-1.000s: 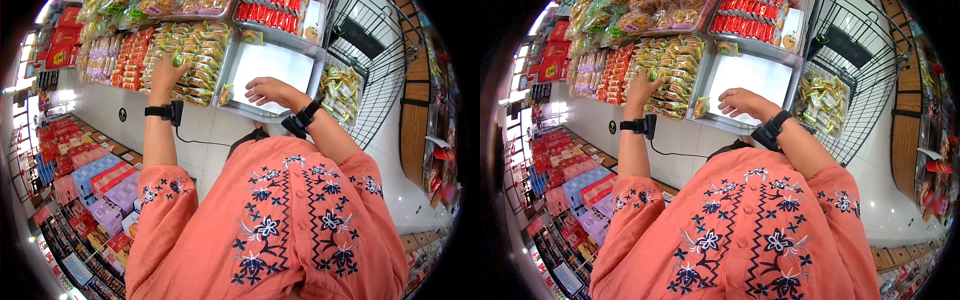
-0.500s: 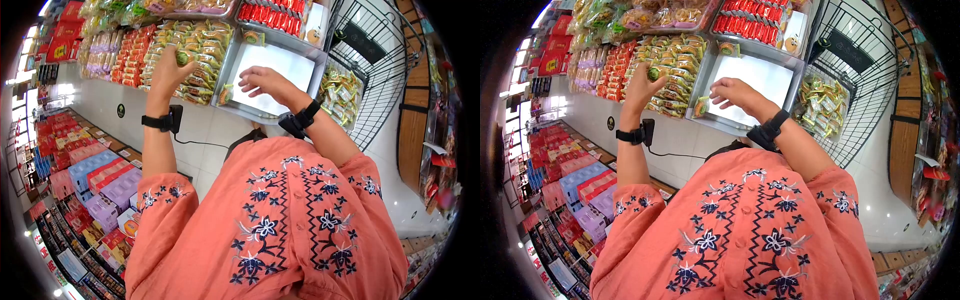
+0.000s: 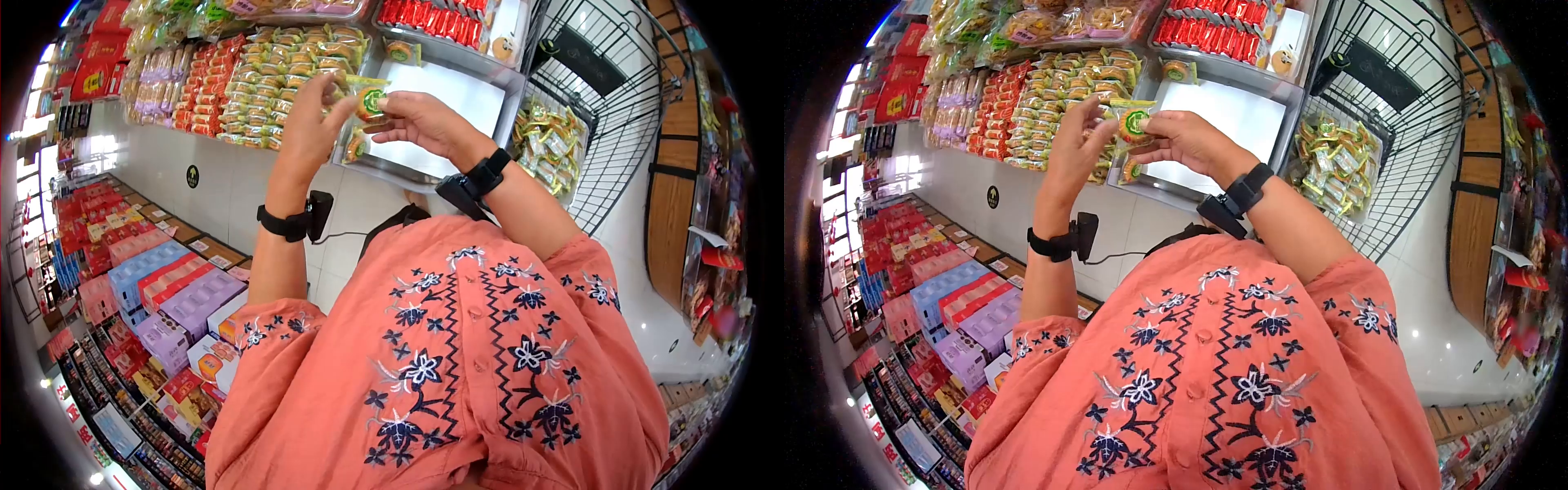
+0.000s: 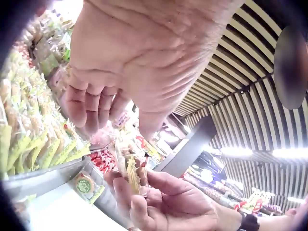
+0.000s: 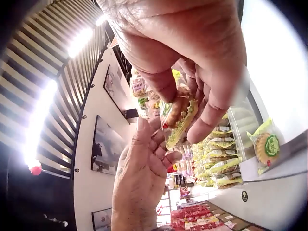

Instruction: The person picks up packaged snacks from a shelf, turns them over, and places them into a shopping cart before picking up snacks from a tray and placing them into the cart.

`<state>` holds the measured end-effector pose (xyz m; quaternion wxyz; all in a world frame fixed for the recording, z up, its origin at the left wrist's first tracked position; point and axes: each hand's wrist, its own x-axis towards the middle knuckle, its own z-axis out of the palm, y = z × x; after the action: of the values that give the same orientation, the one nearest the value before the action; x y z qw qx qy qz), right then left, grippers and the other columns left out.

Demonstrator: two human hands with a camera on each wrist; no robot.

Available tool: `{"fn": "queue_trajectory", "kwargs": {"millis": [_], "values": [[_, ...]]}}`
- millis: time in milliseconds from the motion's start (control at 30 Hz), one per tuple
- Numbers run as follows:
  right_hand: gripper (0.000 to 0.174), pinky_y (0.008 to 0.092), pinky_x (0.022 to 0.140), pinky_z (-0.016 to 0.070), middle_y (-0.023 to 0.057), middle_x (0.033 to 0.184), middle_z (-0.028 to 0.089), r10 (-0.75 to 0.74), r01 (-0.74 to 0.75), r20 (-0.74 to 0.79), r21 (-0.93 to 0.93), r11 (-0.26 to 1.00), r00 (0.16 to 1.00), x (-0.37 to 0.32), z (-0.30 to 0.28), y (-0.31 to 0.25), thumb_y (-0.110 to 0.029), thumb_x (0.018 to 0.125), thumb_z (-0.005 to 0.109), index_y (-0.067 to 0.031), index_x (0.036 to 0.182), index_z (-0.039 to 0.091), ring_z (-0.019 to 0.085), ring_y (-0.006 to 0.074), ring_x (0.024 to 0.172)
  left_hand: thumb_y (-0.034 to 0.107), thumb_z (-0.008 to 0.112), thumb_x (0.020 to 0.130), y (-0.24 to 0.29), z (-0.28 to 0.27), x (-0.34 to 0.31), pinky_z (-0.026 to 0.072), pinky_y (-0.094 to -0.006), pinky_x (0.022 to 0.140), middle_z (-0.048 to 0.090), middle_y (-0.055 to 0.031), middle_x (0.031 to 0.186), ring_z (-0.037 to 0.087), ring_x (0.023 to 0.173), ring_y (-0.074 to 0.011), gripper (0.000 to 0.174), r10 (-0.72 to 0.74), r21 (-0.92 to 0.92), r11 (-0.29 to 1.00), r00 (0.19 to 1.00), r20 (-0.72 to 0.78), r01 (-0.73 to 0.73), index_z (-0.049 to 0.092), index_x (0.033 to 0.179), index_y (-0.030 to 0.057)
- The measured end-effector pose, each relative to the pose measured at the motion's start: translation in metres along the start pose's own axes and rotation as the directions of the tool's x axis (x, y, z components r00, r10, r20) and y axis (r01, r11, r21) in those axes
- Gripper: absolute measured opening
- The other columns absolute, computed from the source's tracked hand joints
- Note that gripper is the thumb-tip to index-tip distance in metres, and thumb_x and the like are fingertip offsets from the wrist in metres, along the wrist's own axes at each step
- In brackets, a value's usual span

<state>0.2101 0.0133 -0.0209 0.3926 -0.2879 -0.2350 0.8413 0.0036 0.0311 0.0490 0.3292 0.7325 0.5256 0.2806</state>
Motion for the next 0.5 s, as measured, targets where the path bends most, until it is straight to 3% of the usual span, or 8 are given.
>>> {"fn": "queue_trajectory", "kwargs": {"millis": [33, 133, 233, 333, 467, 500], "values": [[0.033, 0.0383, 0.094, 0.0582, 0.0147, 0.116, 0.066, 0.001, -0.001, -0.004, 0.024, 1.000, 1.000, 0.000, -0.002, 0.001, -0.021, 0.103, 0.055, 0.0053, 0.122, 0.055, 0.068, 0.0261, 0.106, 0.028, 0.072, 0.093, -0.001, 0.001, -0.002, 0.0524, -0.0330, 0.082, 0.067, -0.0124, 0.107, 0.064, 0.096, -0.0192, 0.045, -0.139, -0.155, 0.978, 0.990, -0.002, 0.137, 0.060, 0.124, -0.0033], [0.031, 0.0395, 0.096, 0.0578, 0.0171, 0.119, 0.065, 0.010, -0.010, -0.006, 0.056, 0.998, 1.000, -0.001, -0.004, 0.002, -0.019, 0.103, 0.054, 0.0059, 0.123, 0.055, 0.068, 0.0289, 0.109, 0.027, 0.068, 0.096, 0.006, 0.002, -0.006, 0.0526, -0.0297, 0.078, 0.068, -0.0092, 0.101, 0.063, 0.089, -0.0147, 0.040, -0.329, -0.214, 0.915, 0.939, 0.098, 0.343, 0.062, 0.121, -0.0040], [0.035, 0.0412, 0.095, 0.0585, 0.0203, 0.120, 0.064, 0.001, -0.001, 0.000, 0.038, 0.999, 1.000, -0.005, -0.003, 0.004, -0.019, 0.103, 0.053, 0.0088, 0.125, 0.053, 0.068, 0.0316, 0.108, 0.027, 0.067, 0.097, -0.011, 0.015, -0.006, 0.0528, -0.0301, 0.079, 0.070, -0.0095, 0.100, 0.066, 0.089, -0.0159, 0.036, -0.212, -0.189, 0.954, 0.969, 0.130, 0.234, 0.065, 0.115, -0.0042], [0.040, 0.0421, 0.093, 0.0587, 0.0218, 0.119, 0.063, 0.008, -0.008, -0.003, -0.006, 1.000, 1.000, -0.009, -0.002, 0.007, -0.021, 0.102, 0.054, 0.0096, 0.127, 0.051, 0.068, 0.0322, 0.107, 0.030, 0.069, 0.094, -0.014, 0.022, -0.005, 0.0531, -0.0310, 0.077, 0.072, -0.0108, 0.093, 0.068, 0.086, -0.0166, 0.037, -0.218, -0.212, 0.946, 0.966, 0.141, 0.244, 0.068, 0.109, -0.0039], [0.046, 0.0414, 0.089, 0.0584, 0.0208, 0.116, 0.063, 0.013, -0.068, -0.187, -0.289, 0.955, 0.982, -0.012, -0.011, 0.012, -0.026, 0.100, 0.057, 0.0083, 0.128, 0.050, 0.067, 0.0301, 0.105, 0.029, 0.071, 0.090, -0.021, 0.017, -0.004, 0.0538, -0.0335, 0.075, 0.073, -0.0149, 0.093, 0.071, 0.084, -0.0216, 0.038, -0.248, 0.055, 0.968, 0.965, 0.088, 0.244, 0.067, 0.109, -0.0036], [0.045, 0.0394, 0.085, 0.0590, 0.0196, 0.114, 0.063, 0.015, -0.075, -0.211, -0.280, 0.957, 0.977, -0.013, -0.017, 0.014, -0.027, 0.098, 0.058, 0.0071, 0.127, 0.052, 0.067, 0.0283, 0.102, 0.028, 0.071, 0.091, -0.024, 0.018, -0.005, 0.0534, -0.0335, 0.074, 0.073, -0.0148, 0.094, 0.070, 0.083, -0.0213, 0.037, -0.244, 0.131, 0.964, 0.964, 0.104, 0.230, 0.066, 0.109, -0.0030]]}}
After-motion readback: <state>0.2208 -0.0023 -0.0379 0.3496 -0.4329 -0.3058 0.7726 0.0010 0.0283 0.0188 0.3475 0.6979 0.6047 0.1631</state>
